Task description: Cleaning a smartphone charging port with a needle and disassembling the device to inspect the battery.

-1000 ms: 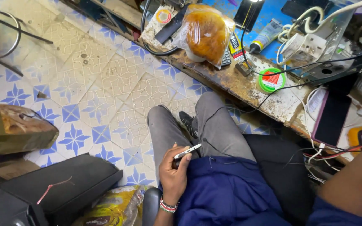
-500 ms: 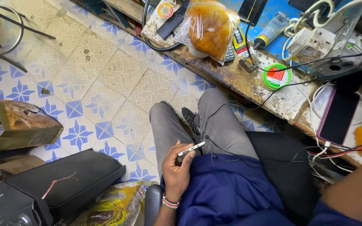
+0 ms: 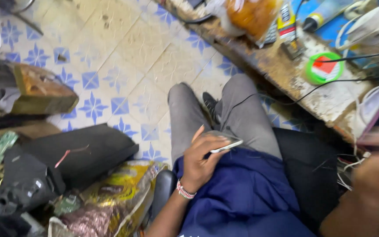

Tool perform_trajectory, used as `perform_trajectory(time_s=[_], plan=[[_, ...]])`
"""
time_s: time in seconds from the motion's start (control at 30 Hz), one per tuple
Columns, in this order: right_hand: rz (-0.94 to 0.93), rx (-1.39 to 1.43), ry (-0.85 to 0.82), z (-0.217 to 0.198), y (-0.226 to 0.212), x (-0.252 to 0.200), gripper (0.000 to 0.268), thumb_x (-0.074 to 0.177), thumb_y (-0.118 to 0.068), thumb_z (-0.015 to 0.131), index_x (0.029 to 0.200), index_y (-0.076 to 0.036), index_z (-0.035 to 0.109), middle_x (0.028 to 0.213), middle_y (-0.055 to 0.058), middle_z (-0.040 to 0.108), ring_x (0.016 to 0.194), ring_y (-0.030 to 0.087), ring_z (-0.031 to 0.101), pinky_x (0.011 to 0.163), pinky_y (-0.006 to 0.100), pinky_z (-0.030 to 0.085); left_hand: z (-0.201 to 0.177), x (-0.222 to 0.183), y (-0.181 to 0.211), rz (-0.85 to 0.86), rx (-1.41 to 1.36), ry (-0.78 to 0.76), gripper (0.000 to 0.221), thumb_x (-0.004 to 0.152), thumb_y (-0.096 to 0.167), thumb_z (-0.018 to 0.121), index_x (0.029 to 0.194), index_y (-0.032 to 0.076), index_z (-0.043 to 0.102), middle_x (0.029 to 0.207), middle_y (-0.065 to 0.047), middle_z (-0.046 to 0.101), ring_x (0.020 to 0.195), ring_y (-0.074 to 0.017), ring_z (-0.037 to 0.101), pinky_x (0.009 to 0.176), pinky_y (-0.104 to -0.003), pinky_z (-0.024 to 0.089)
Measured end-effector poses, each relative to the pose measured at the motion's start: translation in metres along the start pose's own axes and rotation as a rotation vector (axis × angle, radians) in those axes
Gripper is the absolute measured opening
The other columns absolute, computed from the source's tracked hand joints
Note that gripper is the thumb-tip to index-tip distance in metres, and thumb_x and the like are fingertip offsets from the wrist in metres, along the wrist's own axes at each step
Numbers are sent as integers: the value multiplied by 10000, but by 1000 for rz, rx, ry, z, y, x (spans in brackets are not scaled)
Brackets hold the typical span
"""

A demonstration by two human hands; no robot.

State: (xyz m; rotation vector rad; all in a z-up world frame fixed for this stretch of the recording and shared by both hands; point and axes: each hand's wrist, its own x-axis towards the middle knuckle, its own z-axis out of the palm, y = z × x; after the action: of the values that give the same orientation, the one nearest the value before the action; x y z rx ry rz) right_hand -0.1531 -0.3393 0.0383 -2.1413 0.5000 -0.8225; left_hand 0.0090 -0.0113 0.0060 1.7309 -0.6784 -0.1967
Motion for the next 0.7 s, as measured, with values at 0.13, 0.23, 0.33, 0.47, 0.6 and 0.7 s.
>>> perform_trajectory(time_s=[0.13,0.23,0.33,0.47,0.6,0.7], plan=[[610,529,-689,108,-1,-62,897,960,-691,335,1420,32,596,853,221,799,645,246,766,686,355,585,9,14,16,212,2,-88,141,956,240,713,1081,233,778,1069,32,754,1116,-194,702,1271,-496,192],[758,942,-674,132,-29,-48,750,1050,-524,416,1387,133,548,984,213,748,693,195,725,529,316,599,11,22,18,391,174,-156,155,1013,217,643,1070,280,773,1109,35,744,1181,-206,666,1267,-542,172],[778,944,-640,145,-24,-48,474,1020,-213,517,1395,76,539,1152,148,684,699,140,705,498,262,575,8,23,-2,453,207,-167,284,1075,364,455,1154,380,728,1422,-24,624,1455,-275,457,1264,-564,49],[778,912,-533,153,-27,-40,424,1030,-241,564,1377,2,539,1078,77,648,749,98,663,503,179,547,21,23,-24,323,191,86,302,1085,292,473,1245,382,713,1519,-65,466,1495,-318,358,1285,-477,260],[638,779,-539,168,-54,-32,434,1036,-192,576,1413,6,491,1029,71,679,700,59,656,530,148,549,32,12,-84,-373,-904,-22,616,1107,371,388,1643,123,213,1571,-184,365,1368,-294,456,1151,-490,385],[626,819,-645,185,-57,-57,401,1021,-146,581,1378,23,512,864,79,704,602,98,691,497,196,580,25,15,-74,-563,-1376,-166,702,1098,541,366,1639,104,269,1468,-228,525,1279,-320,602,1076,-524,498]])
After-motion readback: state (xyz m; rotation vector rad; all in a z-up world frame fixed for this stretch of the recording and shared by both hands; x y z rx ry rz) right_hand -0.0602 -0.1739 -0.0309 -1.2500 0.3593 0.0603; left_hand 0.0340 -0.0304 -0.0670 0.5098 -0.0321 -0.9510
